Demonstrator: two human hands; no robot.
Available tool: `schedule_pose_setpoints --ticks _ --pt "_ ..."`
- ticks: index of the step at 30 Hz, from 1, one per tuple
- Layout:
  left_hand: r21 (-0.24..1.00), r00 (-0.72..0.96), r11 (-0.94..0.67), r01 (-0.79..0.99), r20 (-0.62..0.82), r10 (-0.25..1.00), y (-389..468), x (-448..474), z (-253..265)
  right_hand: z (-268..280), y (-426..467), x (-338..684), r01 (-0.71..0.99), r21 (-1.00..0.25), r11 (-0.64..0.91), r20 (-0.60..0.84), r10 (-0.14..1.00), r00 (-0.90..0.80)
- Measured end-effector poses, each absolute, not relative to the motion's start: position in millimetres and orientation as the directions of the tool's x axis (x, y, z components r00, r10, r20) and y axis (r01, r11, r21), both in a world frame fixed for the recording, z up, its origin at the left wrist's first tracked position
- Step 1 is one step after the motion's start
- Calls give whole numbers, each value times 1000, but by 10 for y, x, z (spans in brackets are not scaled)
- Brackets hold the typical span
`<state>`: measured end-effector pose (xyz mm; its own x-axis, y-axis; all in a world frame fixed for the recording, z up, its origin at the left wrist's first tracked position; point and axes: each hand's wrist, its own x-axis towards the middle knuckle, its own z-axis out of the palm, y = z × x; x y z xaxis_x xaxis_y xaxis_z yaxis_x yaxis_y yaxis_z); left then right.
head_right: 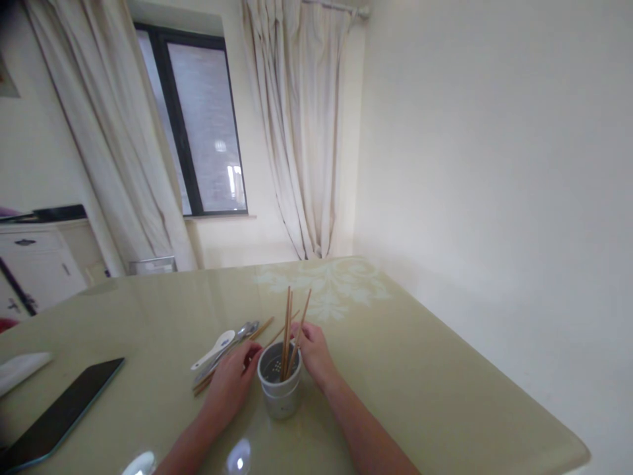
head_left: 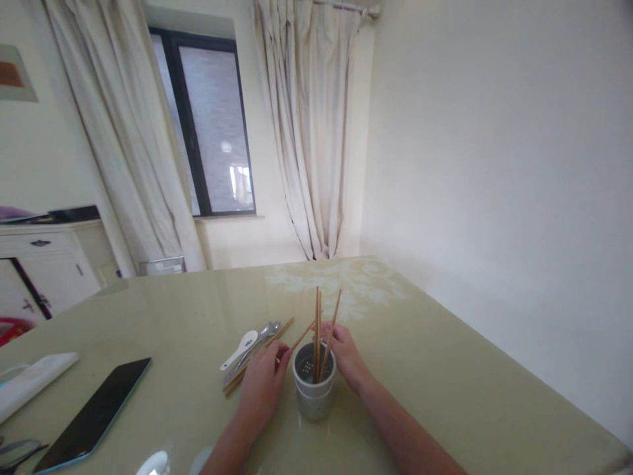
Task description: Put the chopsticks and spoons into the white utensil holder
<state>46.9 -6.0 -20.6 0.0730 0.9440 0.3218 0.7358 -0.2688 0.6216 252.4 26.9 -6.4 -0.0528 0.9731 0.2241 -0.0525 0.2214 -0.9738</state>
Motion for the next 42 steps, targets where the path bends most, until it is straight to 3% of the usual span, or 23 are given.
schedule_pose_setpoints --ticks 5,8,11,26,33,35,37,39,42 --pt "698 9 -245 673 323 946 -50 485 -249 55 205 2581 -135 -935 328 312 942 127" --pt "703 -16 -229 673 323 946 -38 455 -251 154 126 2679 -92 -881 464 464 886 22" --pt "707 -31 -217 673 320 947 -37 446 -231 226 73 2724 -40 -864 501 501 865 -2" --pt "774 -43 -260 577 347 937 -80 519 -133 176 173 2642 -76 -924 374 364 923 125" --pt "796 106 -341 500 334 936 -140 617 -116 1 206 2505 -130 -980 150 171 971 -168" --pt "773 122 -348 530 337 933 -128 597 -133 15 207 2490 -172 -973 153 179 972 -152" --pt "707 94 -344 617 368 925 -102 533 -135 81 228 2550 -202 -954 223 233 972 -28" --pt "561 28 -266 784 396 918 -78 430 -120 191 261 2699 -201 -916 346 312 932 184" --pt "265 -59 -45 963 371 927 -69 263 -88 382 289 3012 -116 -824 554 445 761 473"
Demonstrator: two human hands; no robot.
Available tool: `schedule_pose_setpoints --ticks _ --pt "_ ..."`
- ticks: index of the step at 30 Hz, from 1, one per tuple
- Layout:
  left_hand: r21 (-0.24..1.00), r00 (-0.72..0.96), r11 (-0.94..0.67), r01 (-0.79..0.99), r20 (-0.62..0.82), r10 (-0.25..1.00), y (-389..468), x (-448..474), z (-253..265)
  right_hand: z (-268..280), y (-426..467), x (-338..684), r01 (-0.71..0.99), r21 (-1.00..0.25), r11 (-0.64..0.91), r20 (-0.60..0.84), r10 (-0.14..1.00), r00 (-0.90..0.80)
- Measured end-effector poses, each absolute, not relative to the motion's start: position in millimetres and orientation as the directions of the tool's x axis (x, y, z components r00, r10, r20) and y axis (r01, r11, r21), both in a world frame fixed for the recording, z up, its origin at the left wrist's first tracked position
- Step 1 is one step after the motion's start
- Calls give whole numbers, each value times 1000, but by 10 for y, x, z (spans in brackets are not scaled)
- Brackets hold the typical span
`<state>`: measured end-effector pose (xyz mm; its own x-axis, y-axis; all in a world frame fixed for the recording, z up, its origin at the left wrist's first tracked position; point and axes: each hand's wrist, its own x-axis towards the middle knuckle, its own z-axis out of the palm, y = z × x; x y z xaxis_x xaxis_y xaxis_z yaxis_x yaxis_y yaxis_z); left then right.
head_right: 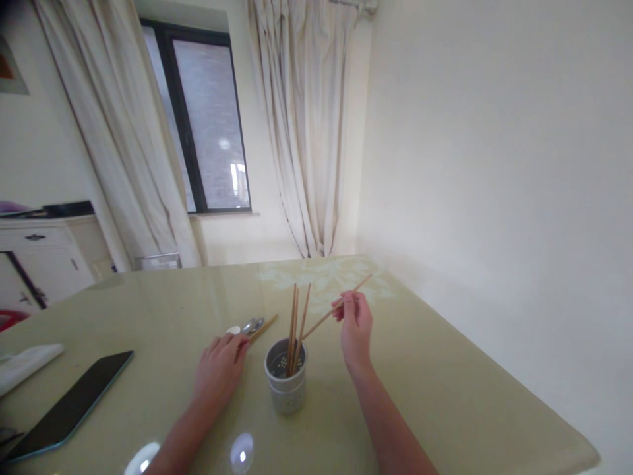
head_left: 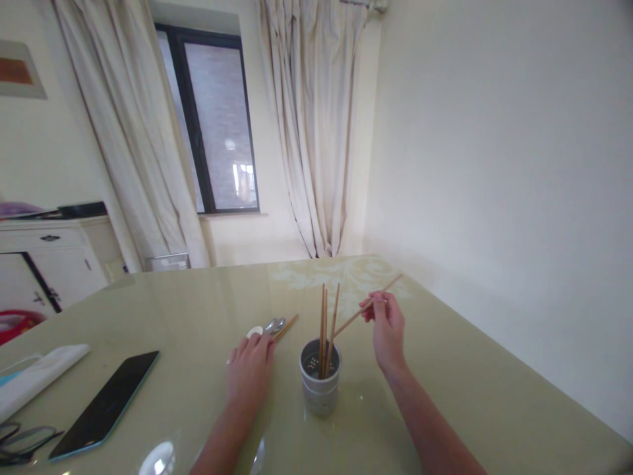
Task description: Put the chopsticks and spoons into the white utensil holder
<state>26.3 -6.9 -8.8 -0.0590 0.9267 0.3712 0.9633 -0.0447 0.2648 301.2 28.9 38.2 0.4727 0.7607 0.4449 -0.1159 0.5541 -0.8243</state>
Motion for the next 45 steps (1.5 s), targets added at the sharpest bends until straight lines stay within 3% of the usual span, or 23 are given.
schedule_pose_setpoints --ticks 3,7,13,17,19,22,25,29,32,35,38,41,45 --pt "109 -80 48 993 313 946 -82 173 -71 514 263 3224 -179 -751 635 445 687 574" --pt "74 -82 64 995 271 959 -86 174 -64 543 168 3134 -287 -756 589 431 777 460" --pt "62 -84 70 996 270 959 -107 169 -65 455 96 2834 -116 -884 454 451 891 46" --pt "66 -66 49 997 295 953 -98 199 -74 324 183 2819 -55 -905 422 410 898 160" --pt "153 -40 -11 988 325 945 -81 261 -91 223 234 2791 -33 -932 360 349 922 168" --pt "452 -8 -145 880 320 947 -70 400 -141 65 268 2671 7 -963 269 269 963 8" --pt "695 59 -260 671 299 952 -90 533 -193 -51 249 2509 -96 -974 207 221 961 -165" --pt "761 140 -337 554 313 939 -109 590 -186 -83 233 2409 -236 -962 140 180 970 -161" --pt "658 105 -295 693 313 944 -82 501 -142 20 278 2540 -247 -945 215 209 977 49" --pt "368 -22 -112 923 341 940 -62 339 -117 219 341 2854 -191 -880 435 349 865 362" --pt "103 -102 72 992 323 941 -78 219 -106 424 344 3179 -215 -764 608 405 712 574" --pt "22 -89 86 996 272 958 -106 204 -78 545 264 3279 -358 -687 633 370 728 577" --pt "23 -56 51 998 250 967 -111 263 -42 546 135 3062 -386 -763 519 423 852 308"
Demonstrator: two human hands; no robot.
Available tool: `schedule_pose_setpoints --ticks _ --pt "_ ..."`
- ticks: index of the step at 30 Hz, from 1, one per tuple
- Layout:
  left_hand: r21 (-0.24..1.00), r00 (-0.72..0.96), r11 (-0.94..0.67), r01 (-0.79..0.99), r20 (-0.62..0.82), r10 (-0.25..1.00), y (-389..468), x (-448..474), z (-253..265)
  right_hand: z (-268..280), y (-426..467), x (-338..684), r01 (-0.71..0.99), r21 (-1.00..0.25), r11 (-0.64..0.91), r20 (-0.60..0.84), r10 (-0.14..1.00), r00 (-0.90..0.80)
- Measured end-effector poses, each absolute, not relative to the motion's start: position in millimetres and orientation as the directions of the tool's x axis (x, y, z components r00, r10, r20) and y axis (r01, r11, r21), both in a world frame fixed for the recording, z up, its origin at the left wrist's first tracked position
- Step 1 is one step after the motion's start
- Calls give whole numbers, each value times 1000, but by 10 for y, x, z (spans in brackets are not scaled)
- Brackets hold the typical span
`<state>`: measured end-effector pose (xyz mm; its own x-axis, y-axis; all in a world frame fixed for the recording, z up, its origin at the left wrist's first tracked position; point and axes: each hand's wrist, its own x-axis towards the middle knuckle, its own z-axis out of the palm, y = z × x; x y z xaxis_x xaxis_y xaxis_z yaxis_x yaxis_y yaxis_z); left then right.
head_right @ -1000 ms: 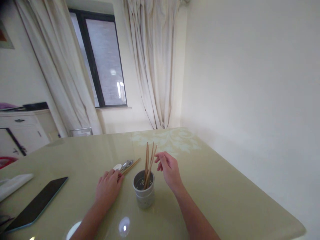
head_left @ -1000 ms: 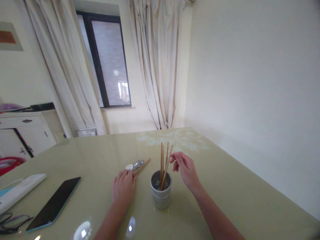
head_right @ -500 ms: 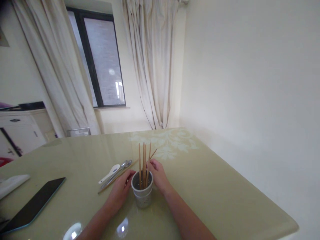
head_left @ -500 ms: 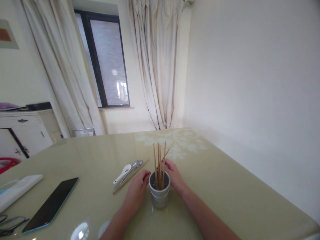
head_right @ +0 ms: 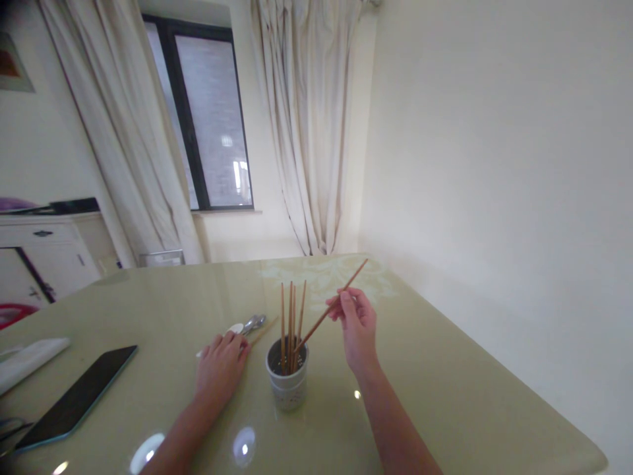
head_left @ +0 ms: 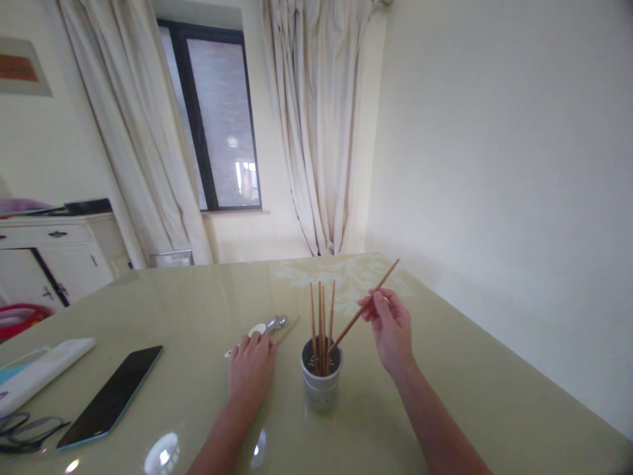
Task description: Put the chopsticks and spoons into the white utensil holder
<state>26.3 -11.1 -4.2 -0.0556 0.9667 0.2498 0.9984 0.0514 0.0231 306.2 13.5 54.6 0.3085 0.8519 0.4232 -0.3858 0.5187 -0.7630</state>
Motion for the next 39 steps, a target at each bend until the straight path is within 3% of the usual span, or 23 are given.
schedule_pose_setpoints --ticks 3,7,9,13,17,21,24,27,30,34,39 --pt "120 -40 5 993 293 955 -82 301 -72 460 130 2886 -348 -830 435 411 900 147" --pt "544 -56 -107 832 273 960 -34 383 -179 248 235 2770 -390 -858 334 308 943 129" --pt "694 -47 -172 699 285 957 -31 448 -220 122 280 2709 -390 -886 251 229 968 103" --pt "796 45 -332 505 360 932 -82 559 -217 -58 272 2547 -292 -948 124 135 991 -19" --pt "817 181 -377 436 330 926 -138 603 -180 -100 210 2416 -289 -956 44 99 979 -178" --pt "776 189 -393 493 345 919 -110 567 -182 -98 254 2411 -302 -951 70 115 984 -135" --pt "622 46 -337 707 436 899 -38 420 -172 -33 358 2580 -291 -935 203 178 978 111" --pt "383 -55 -148 912 472 880 11 214 -148 127 436 2920 -256 -883 393 245 852 463" --pt "152 -88 26 988 421 903 2 93 -143 332 432 3295 -167 -786 596 339 640 690" --pt "4 -80 84 996 353 932 -39 99 -167 527 335 3489 -199 -734 650 344 608 716" --pt "47 -64 49 998 383 921 -11 93 -198 572 188 3179 -308 -764 567 389 786 481"
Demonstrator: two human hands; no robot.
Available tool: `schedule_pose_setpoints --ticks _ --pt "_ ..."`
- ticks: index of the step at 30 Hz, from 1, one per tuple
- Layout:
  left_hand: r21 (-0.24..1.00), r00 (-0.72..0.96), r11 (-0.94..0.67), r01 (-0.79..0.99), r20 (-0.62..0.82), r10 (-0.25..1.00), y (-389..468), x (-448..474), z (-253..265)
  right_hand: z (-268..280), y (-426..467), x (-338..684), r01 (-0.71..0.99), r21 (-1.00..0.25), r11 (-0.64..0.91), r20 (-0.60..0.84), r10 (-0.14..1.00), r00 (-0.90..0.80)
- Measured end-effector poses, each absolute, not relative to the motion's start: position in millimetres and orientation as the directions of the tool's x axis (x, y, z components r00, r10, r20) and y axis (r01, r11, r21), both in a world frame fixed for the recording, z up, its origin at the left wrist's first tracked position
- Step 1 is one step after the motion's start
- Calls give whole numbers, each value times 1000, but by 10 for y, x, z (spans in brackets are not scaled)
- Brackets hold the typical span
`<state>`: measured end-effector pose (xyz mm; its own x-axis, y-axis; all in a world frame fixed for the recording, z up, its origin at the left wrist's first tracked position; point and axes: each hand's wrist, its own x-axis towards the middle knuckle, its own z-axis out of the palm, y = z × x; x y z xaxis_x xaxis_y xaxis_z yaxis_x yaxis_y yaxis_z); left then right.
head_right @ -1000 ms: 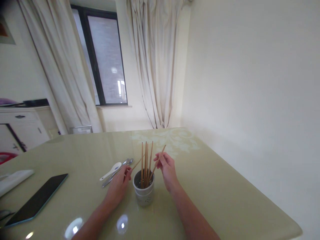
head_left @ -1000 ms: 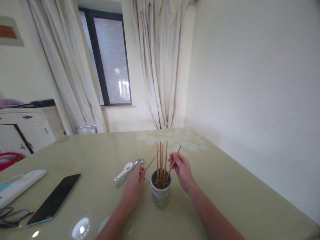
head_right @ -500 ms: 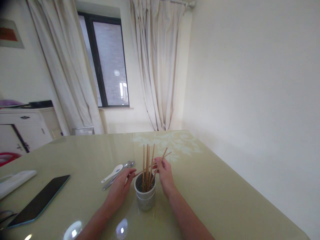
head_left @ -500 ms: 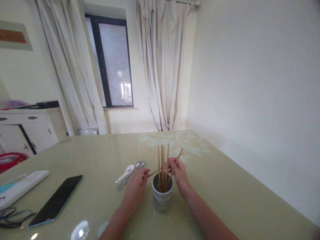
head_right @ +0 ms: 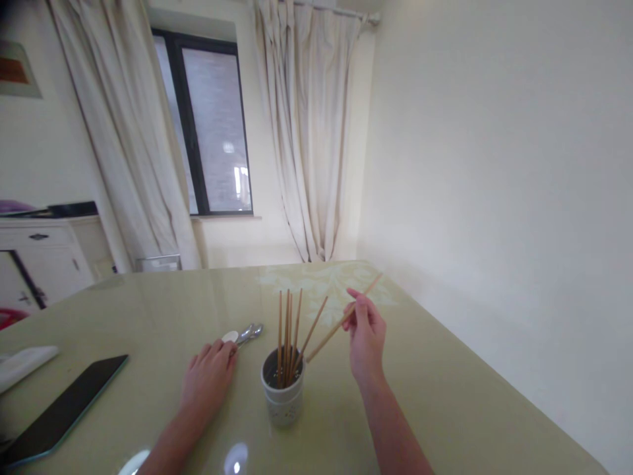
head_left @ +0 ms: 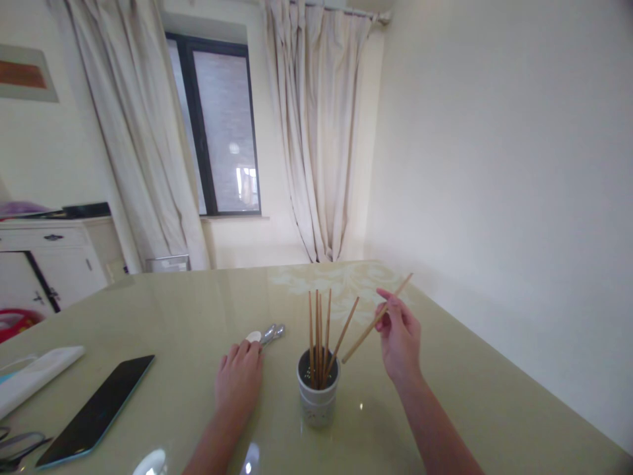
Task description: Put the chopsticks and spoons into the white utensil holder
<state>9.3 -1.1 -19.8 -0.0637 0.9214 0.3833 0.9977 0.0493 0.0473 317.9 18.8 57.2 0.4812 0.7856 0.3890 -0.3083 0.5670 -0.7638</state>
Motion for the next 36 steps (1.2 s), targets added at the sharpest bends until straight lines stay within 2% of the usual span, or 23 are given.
schedule_pose_setpoints --ticks 2,5,7,9,12,16,19,22,24,26,28,31,33,36 --pt "182 -56 -31 983 453 890 13 105 -195 553 145 3033 -293 -803 518 399 834 380" --pt "529 -99 -219 820 507 856 0 220 -165 506 103 2885 -221 -854 471 412 871 267" --pt "741 -99 -303 599 444 891 -60 349 -134 471 85 2826 -177 -883 435 403 895 190" --pt "868 -39 -311 388 352 935 -143 479 -101 447 69 2785 -126 -908 399 389 916 102" --pt "937 44 -263 232 260 965 -246 607 -60 451 40 2758 -48 -910 413 411 911 41" --pt "954 61 -221 203 213 975 -284 648 -41 508 3 2790 -19 -888 459 455 884 109" --pt "960 77 -212 184 201 977 -247 641 -59 508 -6 2810 45 -889 456 458 885 84" --pt "930 79 -240 278 226 971 -165 575 -82 442 15 2800 169 -874 456 470 881 56" --pt "827 6 -254 501 290 957 -104 469 -91 384 48 2786 203 -875 440 462 883 77" --pt "608 -79 -185 772 380 922 -64 327 -98 331 91 2771 170 -894 415 433 897 86" --pt "353 -118 -44 934 424 898 -57 192 -104 286 133 2753 98 -915 392 398 916 53" --pt "118 -144 106 987 382 913 -94 84 -107 214 186 2714 -11 -942 335 334 942 30" --pt "58 -140 128 990 331 933 -122 80 -101 153 216 2686 -54 -957 284 281 958 53" --pt "33 -130 125 992 284 950 -139 107 -79 48 263 2650 -73 -971 226 222 973 63"
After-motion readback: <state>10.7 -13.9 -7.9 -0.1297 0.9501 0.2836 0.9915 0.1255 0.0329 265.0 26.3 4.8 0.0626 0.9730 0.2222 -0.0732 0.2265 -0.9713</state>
